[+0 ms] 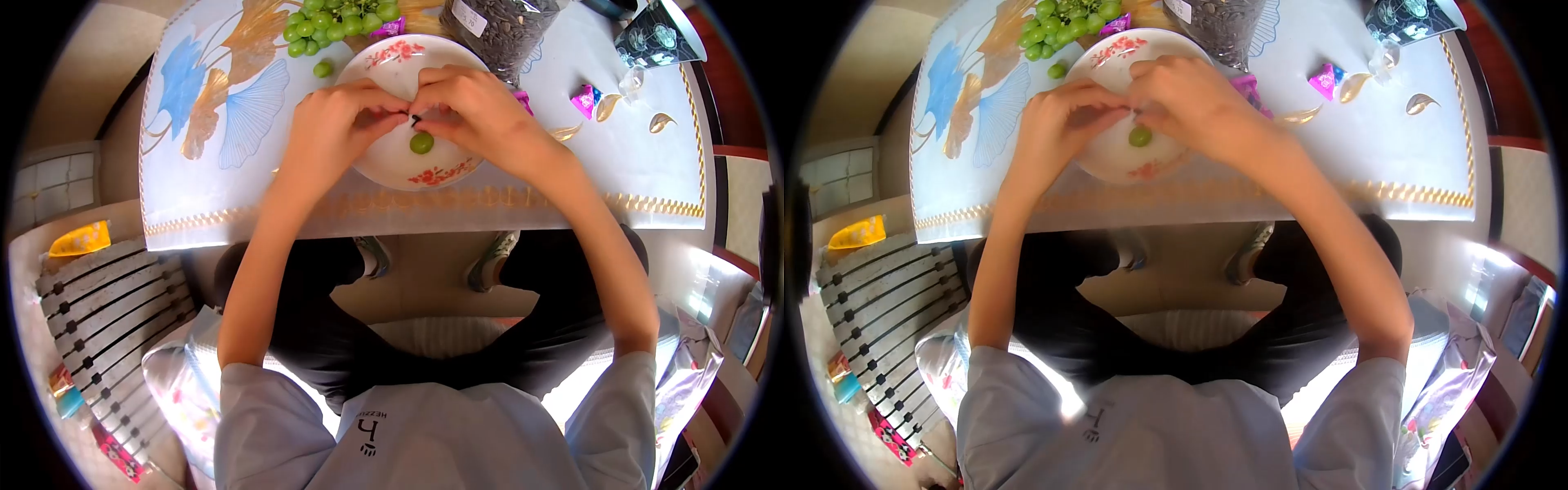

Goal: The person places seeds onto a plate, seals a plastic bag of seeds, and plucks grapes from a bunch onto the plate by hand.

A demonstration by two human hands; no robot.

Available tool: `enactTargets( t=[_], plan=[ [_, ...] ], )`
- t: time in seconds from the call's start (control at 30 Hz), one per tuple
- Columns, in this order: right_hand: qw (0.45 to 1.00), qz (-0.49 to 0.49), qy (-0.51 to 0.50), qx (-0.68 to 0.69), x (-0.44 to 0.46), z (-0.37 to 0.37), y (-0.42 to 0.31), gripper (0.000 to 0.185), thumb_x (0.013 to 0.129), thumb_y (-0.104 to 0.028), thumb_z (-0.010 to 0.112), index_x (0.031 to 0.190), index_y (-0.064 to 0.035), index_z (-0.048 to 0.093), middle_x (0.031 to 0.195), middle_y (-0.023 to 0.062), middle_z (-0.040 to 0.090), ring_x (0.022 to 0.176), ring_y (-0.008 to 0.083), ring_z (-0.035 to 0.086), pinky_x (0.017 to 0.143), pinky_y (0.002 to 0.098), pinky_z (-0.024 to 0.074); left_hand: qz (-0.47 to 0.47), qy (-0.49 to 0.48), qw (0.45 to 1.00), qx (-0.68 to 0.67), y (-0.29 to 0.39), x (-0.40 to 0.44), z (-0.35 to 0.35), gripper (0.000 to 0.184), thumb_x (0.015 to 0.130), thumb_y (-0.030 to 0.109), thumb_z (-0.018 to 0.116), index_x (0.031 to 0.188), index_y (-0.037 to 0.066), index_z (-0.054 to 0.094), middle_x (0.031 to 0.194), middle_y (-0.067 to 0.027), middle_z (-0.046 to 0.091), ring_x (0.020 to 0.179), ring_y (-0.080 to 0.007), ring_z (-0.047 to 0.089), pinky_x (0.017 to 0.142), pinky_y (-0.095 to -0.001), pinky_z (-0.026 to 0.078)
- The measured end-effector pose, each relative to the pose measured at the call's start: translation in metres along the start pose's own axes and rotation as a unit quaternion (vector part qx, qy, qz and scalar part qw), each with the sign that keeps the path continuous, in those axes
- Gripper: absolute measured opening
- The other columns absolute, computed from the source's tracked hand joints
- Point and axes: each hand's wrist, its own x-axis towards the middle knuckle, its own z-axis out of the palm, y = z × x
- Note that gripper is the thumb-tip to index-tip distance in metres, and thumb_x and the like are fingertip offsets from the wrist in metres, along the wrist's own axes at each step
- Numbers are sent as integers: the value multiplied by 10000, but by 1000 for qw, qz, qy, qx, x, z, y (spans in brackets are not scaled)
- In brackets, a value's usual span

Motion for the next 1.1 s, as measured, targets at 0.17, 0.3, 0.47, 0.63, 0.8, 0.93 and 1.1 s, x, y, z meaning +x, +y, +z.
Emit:
enactTargets(
  t=[0.17, 0.3, 0.47, 0.63, 0.8, 0.93, 1.1],
  plan=[
    [999, -35, 16, 26, 4, 5, 8, 158, 780, -18, 719, 924, -5, 654, 883, 101, 621, 837, 314, 622, 718, 411, 488, -22, 47, 998, -30, -2, -5, 13, 127, 806, 91, 765, 925, 46, 758, 862, -77, 733, 739, -223, 732, 682, -297, 571],
    [997, -64, 15, -50, 6, 5, 2, 91, 815, -27, 690, 876, -6, 626, 857, 105, 595, 840, 316, 604, 724, 429, 482, -44, 61, 997, -33, 5, -8, 14, 120, 810, 73, 758, 924, 40, 755, 860, -87, 731, 745, -227, 735, 679, -296, 572],
    [990, -96, 2, -107, 9, 4, 0, 71, 867, -55, 643, 903, -7, 604, 868, 109, 577, 852, 329, 590, 740, 451, 477, -46, 61, 997, -8, 9, -9, 14, 114, 816, 71, 751, 926, 43, 739, 868, -81, 722, 747, -220, 736, 673, -295, 571],
    [991, -101, 15, -85, 7, 7, 3, 83, 882, -63, 629, 917, 4, 595, 874, 140, 567, 859, 357, 584, 735, 459, 473, -44, 81, 995, 38, 13, -13, 20, 77, 846, 97, 728, 913, 67, 708, 850, -57, 696, 729, -220, 724, 635, -319, 550],
    [992, -99, 35, -65, 5, 9, 2, 76, 878, -41, 625, 920, 12, 590, 890, 158, 574, 869, 381, 582, 743, 461, 473, -46, 86, 993, 73, 15, -16, 22, 60, 873, 128, 703, 920, 93, 693, 835, -56, 661, 697, -241, 701, 619, -363, 530],
    [994, -79, 22, -70, 5, 2, 2, 77, 870, -18, 621, 928, 17, 584, 909, 168, 581, 878, 390, 584, 754, 459, 477, -62, 76, 993, 68, 17, -17, 21, 68, 881, 130, 696, 933, 88, 689, 882, -63, 663, 718, -237, 704, 639, -358, 536],
    [994, -75, 21, -81, 7, -4, 4, 87, 856, -5, 623, 920, 26, 572, 906, 175, 577, 876, 394, 581, 766, 460, 478, -76, 64, 989, 108, 19, -17, 22, 87, 889, 121, 689, 959, 68, 691, 949, -71, 685, 758, -224, 718, 663, -351, 547]
  ],
)
